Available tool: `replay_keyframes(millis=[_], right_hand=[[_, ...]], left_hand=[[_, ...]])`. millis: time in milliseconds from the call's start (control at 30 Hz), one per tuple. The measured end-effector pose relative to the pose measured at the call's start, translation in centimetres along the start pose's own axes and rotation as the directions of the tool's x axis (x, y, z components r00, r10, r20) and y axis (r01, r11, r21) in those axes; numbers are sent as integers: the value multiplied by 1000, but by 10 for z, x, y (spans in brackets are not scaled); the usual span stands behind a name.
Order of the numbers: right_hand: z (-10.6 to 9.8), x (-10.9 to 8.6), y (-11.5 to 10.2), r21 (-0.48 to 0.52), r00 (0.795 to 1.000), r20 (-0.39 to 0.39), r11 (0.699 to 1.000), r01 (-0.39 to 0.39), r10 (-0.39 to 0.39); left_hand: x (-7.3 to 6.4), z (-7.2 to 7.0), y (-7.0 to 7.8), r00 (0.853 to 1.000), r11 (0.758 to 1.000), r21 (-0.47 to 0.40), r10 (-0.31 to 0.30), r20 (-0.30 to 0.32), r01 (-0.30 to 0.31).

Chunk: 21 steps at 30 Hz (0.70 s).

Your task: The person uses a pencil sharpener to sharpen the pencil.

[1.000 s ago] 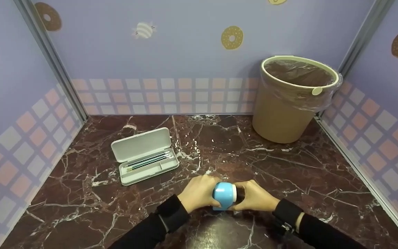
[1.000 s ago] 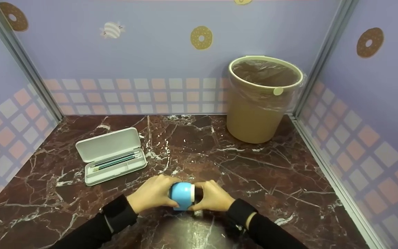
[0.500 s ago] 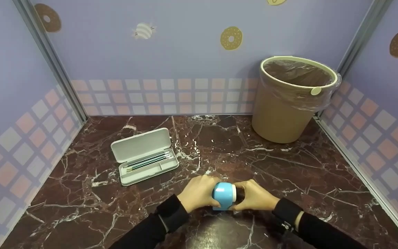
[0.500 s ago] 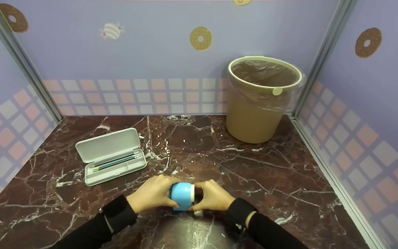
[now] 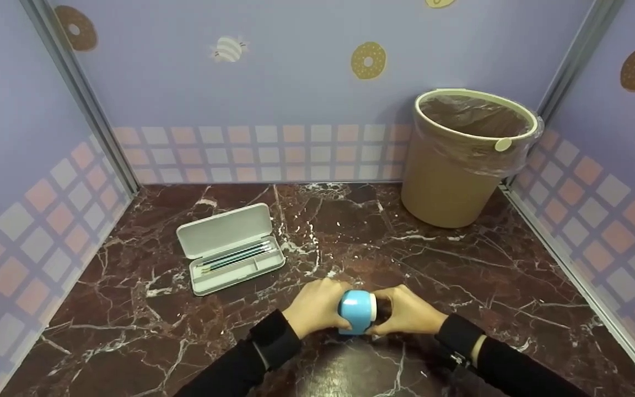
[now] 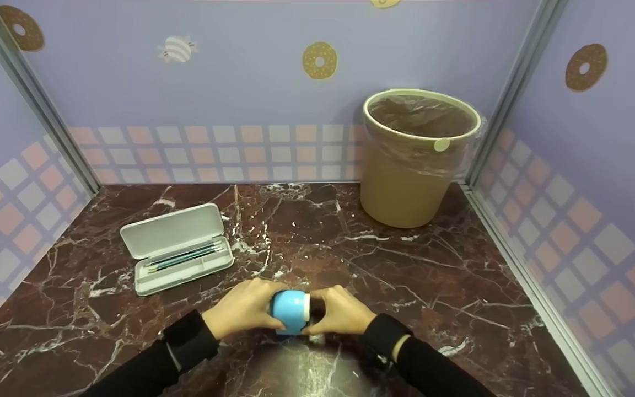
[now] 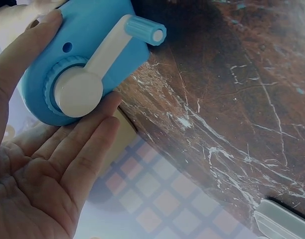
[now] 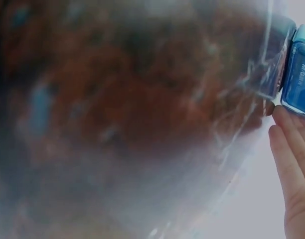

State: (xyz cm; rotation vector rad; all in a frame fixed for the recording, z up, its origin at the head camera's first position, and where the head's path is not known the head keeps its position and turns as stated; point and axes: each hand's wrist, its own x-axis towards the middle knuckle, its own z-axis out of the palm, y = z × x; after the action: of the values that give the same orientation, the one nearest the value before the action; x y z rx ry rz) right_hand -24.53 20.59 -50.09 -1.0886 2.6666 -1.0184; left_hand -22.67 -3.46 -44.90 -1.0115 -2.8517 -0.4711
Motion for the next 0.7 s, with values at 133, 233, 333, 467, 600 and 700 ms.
replay_keyframes(millis=[133,233,333,467,600,700], right_hand=[[-3,-3,2,2,1000,4,1000,-14,14],[-7,-8,5,-8,1000,-9,1000,-23,23],[-10,-15,9,-6,999,-15,999,-31,31],[-15,-25,13,18,998,-16,998,-54,55],[-21,-39,16,38,994,-28,994,-100,101],[-25,-50,19,57,989,-36,989,-139,142]], left_hand=[[0,0,-1,1000,1000,-10,-3,5,3],[0,-1,-3,1000,1000,-15,-11,11,12],[-1,-2,-4,1000,1000,-13,-19,12,19],[-1,-2,-4,1000,1000,-10,-7,-1,7],[-1,-1,-3,1000,1000,-13,10,-8,-10],[-1,0,-2,1000,1000,-22,9,-6,-9]])
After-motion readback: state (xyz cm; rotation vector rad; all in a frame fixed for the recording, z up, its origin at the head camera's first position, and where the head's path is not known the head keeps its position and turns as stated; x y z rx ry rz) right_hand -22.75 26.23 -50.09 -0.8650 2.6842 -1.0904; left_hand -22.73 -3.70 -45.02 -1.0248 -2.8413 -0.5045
